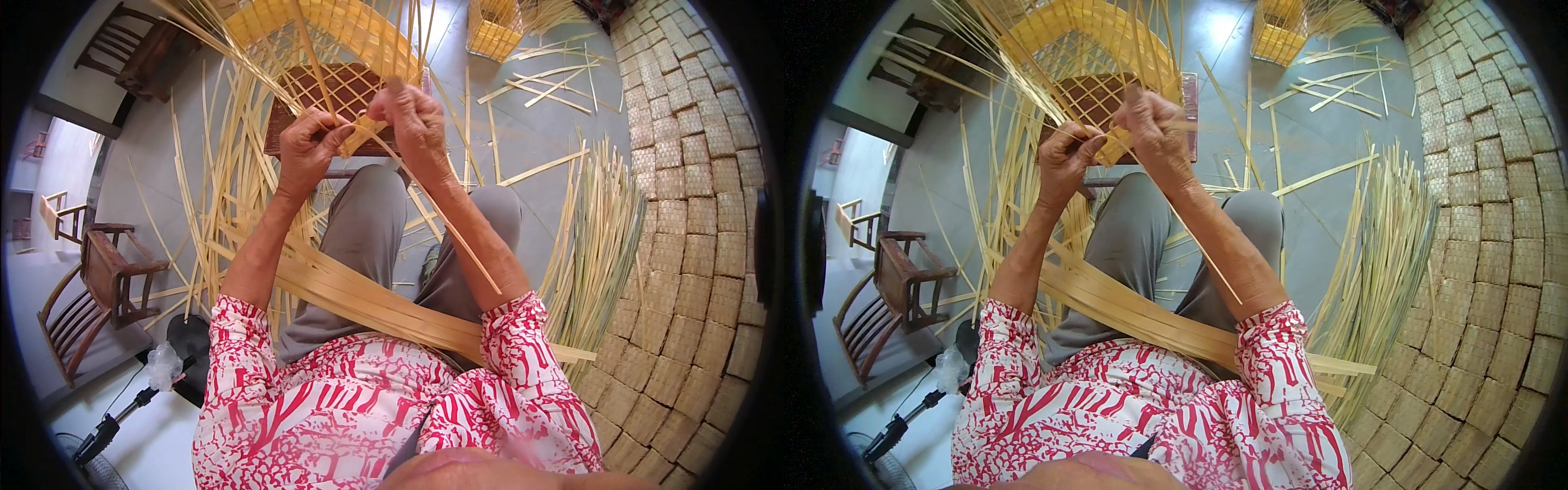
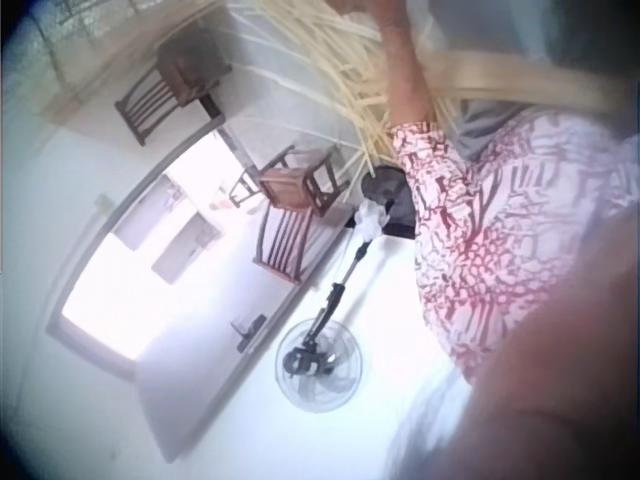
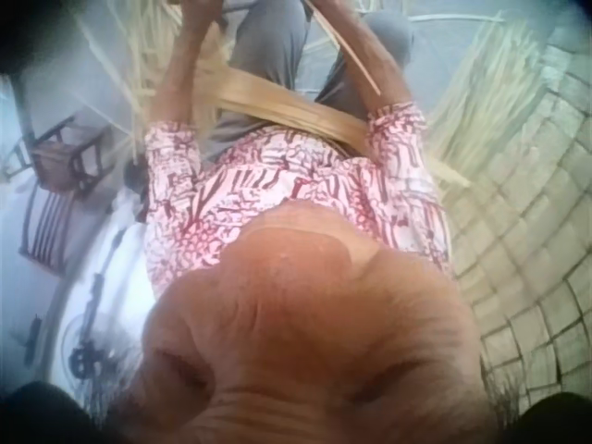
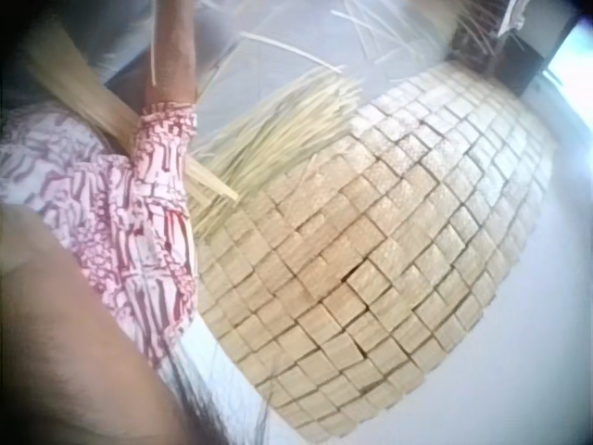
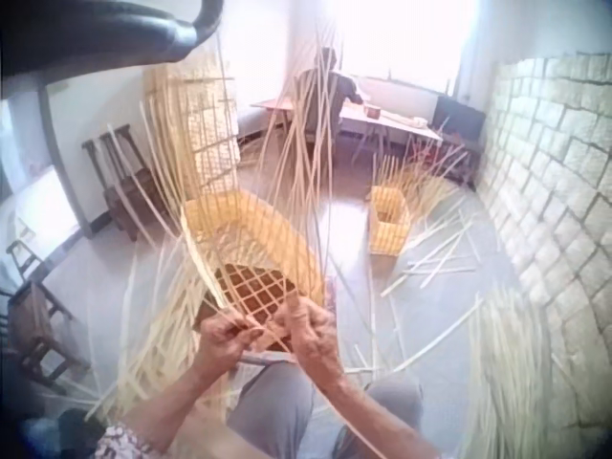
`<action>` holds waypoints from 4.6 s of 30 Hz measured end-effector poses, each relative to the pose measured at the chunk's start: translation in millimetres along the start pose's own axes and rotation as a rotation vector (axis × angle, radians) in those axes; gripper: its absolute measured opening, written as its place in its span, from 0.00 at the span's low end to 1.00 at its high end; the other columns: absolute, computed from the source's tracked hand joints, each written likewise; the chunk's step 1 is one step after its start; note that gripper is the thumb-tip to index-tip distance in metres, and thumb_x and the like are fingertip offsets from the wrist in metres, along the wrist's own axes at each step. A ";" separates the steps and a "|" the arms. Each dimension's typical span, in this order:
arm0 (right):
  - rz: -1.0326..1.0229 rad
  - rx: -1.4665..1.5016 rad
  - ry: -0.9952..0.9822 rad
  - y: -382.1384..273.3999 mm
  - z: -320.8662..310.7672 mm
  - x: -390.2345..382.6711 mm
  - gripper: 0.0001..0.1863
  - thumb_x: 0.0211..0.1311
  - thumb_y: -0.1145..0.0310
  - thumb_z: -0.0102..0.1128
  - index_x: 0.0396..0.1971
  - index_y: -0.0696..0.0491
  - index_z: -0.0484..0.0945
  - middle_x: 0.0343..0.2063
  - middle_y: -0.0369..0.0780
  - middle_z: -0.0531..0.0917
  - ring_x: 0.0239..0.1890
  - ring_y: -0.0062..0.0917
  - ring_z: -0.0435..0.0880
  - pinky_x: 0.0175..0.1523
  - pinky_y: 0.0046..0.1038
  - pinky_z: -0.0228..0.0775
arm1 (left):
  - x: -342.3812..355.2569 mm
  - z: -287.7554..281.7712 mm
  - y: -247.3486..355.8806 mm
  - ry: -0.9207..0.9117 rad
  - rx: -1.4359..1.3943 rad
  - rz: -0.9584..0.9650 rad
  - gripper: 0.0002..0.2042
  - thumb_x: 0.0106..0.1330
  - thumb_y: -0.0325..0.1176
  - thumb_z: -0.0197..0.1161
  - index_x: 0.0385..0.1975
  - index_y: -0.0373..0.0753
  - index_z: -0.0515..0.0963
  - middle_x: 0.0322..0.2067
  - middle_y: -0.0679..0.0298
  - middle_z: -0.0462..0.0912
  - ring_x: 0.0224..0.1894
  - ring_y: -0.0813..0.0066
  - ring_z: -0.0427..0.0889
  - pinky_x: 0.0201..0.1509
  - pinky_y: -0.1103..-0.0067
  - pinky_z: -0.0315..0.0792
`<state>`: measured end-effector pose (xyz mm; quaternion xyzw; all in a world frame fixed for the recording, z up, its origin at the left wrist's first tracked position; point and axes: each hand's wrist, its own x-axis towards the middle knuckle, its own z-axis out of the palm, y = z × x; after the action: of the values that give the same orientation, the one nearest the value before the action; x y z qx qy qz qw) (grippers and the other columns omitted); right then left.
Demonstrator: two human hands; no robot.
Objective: The person weaves a basket by hand, interlacing thin bamboo strips through a vertical frame. They repeatedly pull strips through the structure and adjust the weave to maintain tension.
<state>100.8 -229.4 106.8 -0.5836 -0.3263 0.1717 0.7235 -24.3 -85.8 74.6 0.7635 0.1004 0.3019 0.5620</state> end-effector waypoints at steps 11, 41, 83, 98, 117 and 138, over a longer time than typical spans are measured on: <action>-0.014 -0.139 0.061 -9.1 -28.0 14.8 0.13 0.68 0.64 0.64 0.30 0.59 0.78 0.39 0.39 0.80 0.38 0.18 0.77 0.39 0.24 0.69 | -0.5 -1.4 2.4 -0.053 0.061 0.065 0.07 0.68 0.29 0.69 0.35 0.32 0.81 0.30 0.67 0.78 0.25 0.85 0.76 0.27 0.85 0.72; 0.106 0.618 0.683 -24.9 -63.5 41.7 0.09 0.78 0.65 0.49 0.41 0.56 0.72 0.35 0.40 0.77 0.36 0.24 0.79 0.44 0.32 0.81 | 7.5 47.4 4.6 0.334 -0.131 -0.029 0.05 0.68 0.29 0.70 0.35 0.37 0.80 0.30 0.72 0.74 0.30 0.87 0.70 0.34 0.86 0.65; -0.177 -1.258 -0.334 -9.0 -98.6 -25.3 0.04 0.68 0.70 0.55 0.35 0.47 0.79 0.27 0.42 0.86 0.36 0.42 0.86 0.42 0.44 0.72 | 45.3 -92.8 -28.9 -0.474 0.040 -0.017 0.02 0.67 0.26 0.69 0.36 0.37 0.84 0.35 0.72 0.79 0.38 0.85 0.77 0.43 0.84 0.72; -0.218 -1.122 -0.342 -4.3 -86.5 -33.6 0.07 0.70 0.66 0.57 0.43 0.47 0.82 0.31 0.45 0.86 0.34 0.45 0.85 0.37 0.41 0.76 | 49.3 -101.7 -38.9 -0.546 0.048 0.083 0.03 0.69 0.27 0.68 0.39 0.39 0.84 0.35 0.75 0.82 0.42 0.86 0.79 0.48 0.83 0.73; 0.007 -0.994 -0.313 -2.0 -73.0 -15.6 0.09 0.65 0.62 0.61 0.39 0.49 0.86 0.26 0.48 0.84 0.32 0.46 0.84 0.36 0.41 0.75 | -23.2 -65.9 -2.7 0.143 0.138 0.044 0.06 0.67 0.27 0.69 0.41 0.37 0.85 0.27 0.69 0.85 0.29 0.85 0.81 0.34 0.84 0.75; 0.045 -1.036 -0.323 8.0 -60.7 -12.9 0.12 0.68 0.61 0.59 0.45 0.44 0.88 0.37 0.44 0.89 0.42 0.40 0.88 0.48 0.41 0.80 | 40.6 -17.8 -1.8 -0.266 0.950 0.208 0.20 0.75 0.51 0.55 0.31 0.41 0.83 0.19 0.52 0.81 0.25 0.50 0.84 0.29 0.61 0.76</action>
<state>133.2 -279.9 89.2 -0.8367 -0.4629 0.0914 0.2780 -1.9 -51.0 90.3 0.9728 0.0775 0.1773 0.1272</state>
